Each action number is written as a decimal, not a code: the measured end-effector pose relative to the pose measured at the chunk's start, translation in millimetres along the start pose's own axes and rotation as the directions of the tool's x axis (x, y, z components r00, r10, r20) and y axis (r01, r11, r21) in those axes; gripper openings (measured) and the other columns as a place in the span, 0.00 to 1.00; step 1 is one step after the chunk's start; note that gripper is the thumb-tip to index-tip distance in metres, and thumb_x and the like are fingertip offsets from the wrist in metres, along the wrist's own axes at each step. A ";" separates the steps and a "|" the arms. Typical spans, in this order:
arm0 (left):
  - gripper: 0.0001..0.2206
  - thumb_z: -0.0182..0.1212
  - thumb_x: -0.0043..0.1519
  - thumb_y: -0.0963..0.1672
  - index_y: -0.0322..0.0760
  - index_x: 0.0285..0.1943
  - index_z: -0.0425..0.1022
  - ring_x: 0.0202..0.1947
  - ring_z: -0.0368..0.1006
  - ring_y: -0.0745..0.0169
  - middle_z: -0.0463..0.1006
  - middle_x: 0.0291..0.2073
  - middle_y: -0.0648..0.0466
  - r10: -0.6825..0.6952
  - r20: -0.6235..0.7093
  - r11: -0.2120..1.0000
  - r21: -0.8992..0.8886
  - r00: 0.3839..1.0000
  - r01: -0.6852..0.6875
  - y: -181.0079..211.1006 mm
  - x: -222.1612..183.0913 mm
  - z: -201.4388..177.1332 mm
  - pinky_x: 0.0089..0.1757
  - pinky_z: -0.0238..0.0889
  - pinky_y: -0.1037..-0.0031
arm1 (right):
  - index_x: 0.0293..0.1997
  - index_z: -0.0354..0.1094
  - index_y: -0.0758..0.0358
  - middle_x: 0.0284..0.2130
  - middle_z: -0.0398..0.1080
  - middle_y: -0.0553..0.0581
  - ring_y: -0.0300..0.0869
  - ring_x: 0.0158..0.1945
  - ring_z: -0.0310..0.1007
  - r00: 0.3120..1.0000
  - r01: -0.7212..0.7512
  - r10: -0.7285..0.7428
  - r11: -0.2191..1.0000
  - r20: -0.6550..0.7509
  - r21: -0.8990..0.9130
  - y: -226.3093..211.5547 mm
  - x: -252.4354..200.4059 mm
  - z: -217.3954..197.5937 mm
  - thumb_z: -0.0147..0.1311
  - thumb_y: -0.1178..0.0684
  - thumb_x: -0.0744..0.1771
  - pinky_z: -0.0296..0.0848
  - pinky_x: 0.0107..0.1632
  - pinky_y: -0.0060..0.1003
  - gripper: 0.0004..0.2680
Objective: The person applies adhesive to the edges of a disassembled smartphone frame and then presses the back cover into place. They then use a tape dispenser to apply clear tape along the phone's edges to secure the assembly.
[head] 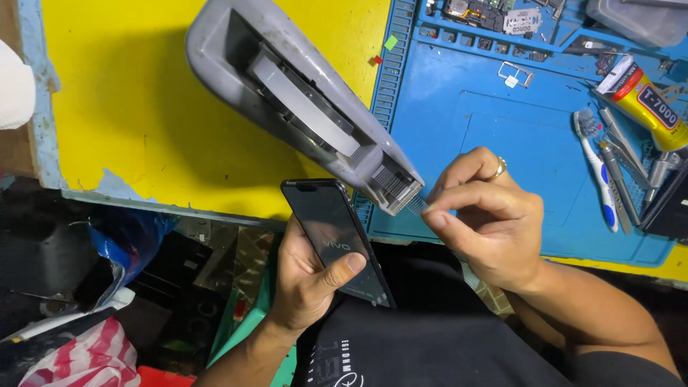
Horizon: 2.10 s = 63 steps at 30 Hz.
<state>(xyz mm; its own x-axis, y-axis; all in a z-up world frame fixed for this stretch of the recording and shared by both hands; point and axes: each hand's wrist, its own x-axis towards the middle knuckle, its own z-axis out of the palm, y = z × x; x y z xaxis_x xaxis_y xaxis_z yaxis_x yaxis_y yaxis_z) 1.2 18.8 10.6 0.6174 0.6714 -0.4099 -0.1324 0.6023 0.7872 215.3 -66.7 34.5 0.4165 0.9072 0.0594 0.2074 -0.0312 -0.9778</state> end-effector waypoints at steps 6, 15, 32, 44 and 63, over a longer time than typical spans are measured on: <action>0.23 0.69 0.57 0.42 0.28 0.57 0.62 0.31 0.79 0.52 0.79 0.32 0.43 -0.022 0.095 0.998 -0.060 0.995 0.028 14.9 2.5 11.3 0.36 0.76 0.66 | 0.38 0.73 0.64 0.44 0.69 0.62 0.47 0.52 0.69 0.993 0.103 -0.103 0.995 -0.064 -0.004 30.2 -2.6 13.1 0.59 0.58 0.67 0.74 0.56 0.39 0.02; 0.21 0.72 0.54 0.41 0.30 0.54 0.67 0.38 0.79 0.57 0.81 0.36 0.47 -0.043 0.089 0.995 0.089 0.995 0.035 17.5 -9.8 1.9 0.44 0.75 0.71 | 0.37 0.70 0.68 0.38 0.72 0.64 0.49 0.45 0.75 0.999 -0.008 0.006 0.998 0.047 0.058 26.0 -7.0 -2.3 0.56 0.61 0.68 0.77 0.53 0.39 0.02; 0.26 0.69 0.56 0.43 0.29 0.60 0.64 0.52 0.78 0.56 0.79 0.50 0.45 -0.227 0.141 0.963 0.178 0.964 0.201 22.9 -20.4 -0.5 0.53 0.74 0.67 | 0.30 0.73 0.60 0.26 0.73 0.51 0.38 0.31 0.69 0.720 -0.494 0.267 0.845 0.641 0.204 -12.1 -19.1 7.3 0.61 0.60 0.65 0.69 0.40 0.32 0.03; 0.25 0.74 0.49 0.43 0.32 0.54 0.68 0.44 0.81 0.62 0.83 0.43 0.50 -0.292 0.041 0.900 0.349 0.956 0.260 24.6 -20.3 4.0 0.47 0.77 0.72 | 0.29 0.74 0.61 0.26 0.76 0.50 0.36 0.31 0.73 0.709 -0.493 0.308 0.860 0.634 0.133 -14.8 -18.6 3.7 0.61 0.61 0.63 0.74 0.38 0.29 0.03; 0.28 0.73 0.51 0.34 0.27 0.61 0.66 0.42 0.81 0.51 0.80 0.42 0.40 -0.203 0.255 0.880 -0.377 0.945 0.291 -47.5 -29.0 15.4 0.44 0.78 0.60 | 0.30 0.78 0.71 0.24 0.71 0.56 0.37 0.30 0.69 0.883 -0.346 0.145 0.842 0.446 0.413 6.3 -51.1 10.4 0.69 0.63 0.62 0.75 0.38 0.34 0.03</action>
<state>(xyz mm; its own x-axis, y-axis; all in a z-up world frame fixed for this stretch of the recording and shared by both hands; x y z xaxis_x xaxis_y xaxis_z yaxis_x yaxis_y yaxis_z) 1.5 -35.9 -7.9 0.8081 0.4024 -0.4301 -0.2293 0.8876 0.3996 186.1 -108.9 23.3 0.0037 0.9839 -0.1787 -0.3350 -0.1672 -0.9273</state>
